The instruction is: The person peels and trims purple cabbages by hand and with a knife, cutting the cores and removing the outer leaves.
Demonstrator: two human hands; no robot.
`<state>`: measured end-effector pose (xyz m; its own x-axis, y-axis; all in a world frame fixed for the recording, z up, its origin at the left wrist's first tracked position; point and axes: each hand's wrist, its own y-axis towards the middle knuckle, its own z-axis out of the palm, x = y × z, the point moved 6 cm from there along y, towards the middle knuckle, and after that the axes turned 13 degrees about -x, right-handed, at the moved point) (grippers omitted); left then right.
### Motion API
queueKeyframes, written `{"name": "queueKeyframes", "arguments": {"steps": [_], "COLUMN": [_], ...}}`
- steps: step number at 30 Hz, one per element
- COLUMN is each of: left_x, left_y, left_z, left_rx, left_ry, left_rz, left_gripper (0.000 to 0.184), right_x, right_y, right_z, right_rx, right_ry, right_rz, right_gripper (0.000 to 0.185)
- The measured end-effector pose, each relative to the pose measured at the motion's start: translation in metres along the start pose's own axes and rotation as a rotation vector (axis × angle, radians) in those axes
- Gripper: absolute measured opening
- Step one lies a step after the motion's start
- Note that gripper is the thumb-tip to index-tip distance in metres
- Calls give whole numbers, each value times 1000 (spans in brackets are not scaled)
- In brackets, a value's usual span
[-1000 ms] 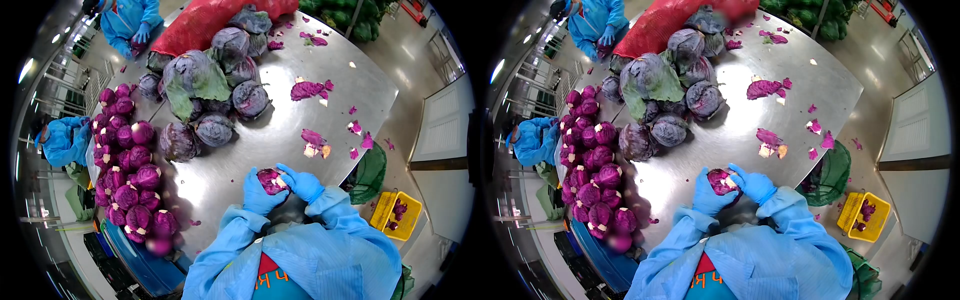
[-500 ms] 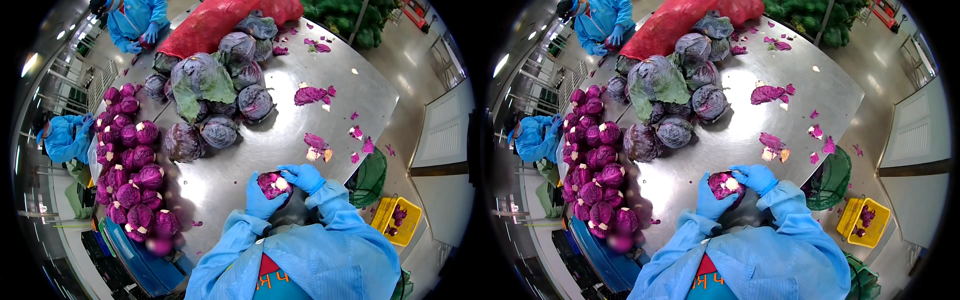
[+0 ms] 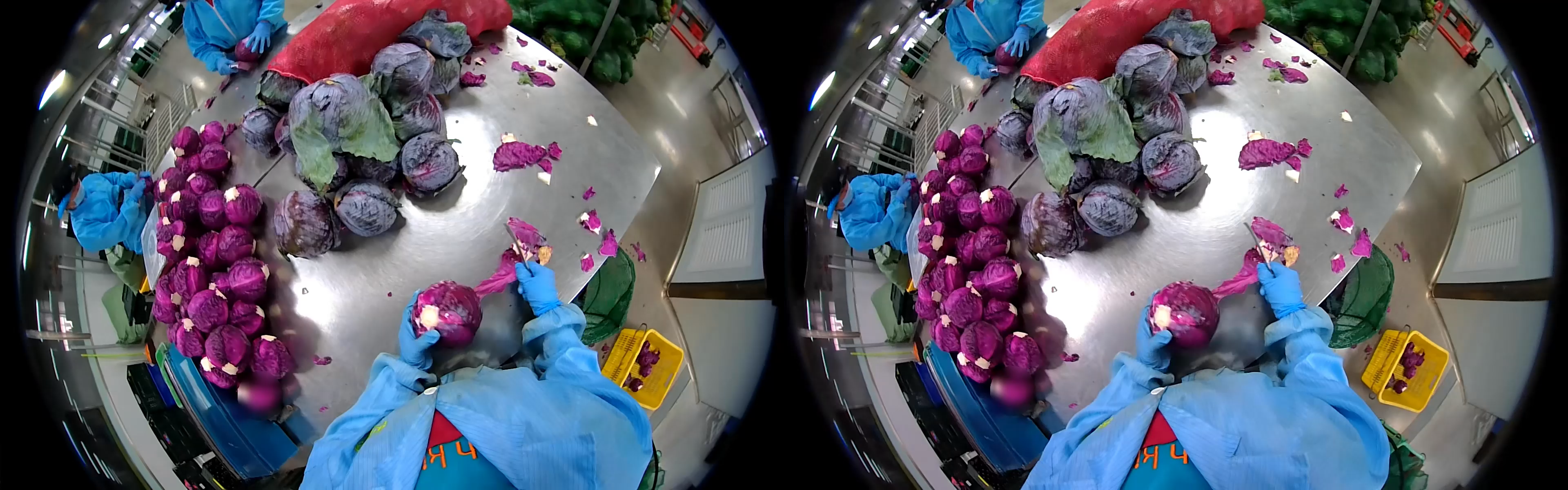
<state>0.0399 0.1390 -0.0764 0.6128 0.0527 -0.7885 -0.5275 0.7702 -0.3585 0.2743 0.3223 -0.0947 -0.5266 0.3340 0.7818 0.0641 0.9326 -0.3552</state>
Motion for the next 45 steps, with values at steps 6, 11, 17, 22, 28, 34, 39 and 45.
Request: {"name": "queueKeyframes", "arguments": {"steps": [6,11,17,22,28,34,39,45], "left_x": [-23,-46,-48,-43,-50,-66,-74,-79], "left_y": [5,12,2,2,27,38,42,28], "left_z": [6,2,26,27,-2,-16,4,26], "left_rx": [-249,-293,-295,-323,27,342,550,341], "left_ry": [29,585,959,1008,651,774,890,1240], "left_rz": [69,363,620,625,373,278,329,438], "left_gripper": [100,114,123,124,120,125,118,110], "right_x": [-72,3,76,65,53,100,140,157], "right_y": [49,24,-57,-56,-9,23,-50,-58], "right_z": [-91,-115,45,78,53,7,88,106], "right_rx": [-468,-547,315,277,-50,-80,716,812], "right_ry": [46,-440,124,61,-418,-275,-38,-262], "right_rz": [-165,-295,-88,-196,-650,-575,-686,-936], "right_gripper": [34,60,53,46,23,38,47,35]}}
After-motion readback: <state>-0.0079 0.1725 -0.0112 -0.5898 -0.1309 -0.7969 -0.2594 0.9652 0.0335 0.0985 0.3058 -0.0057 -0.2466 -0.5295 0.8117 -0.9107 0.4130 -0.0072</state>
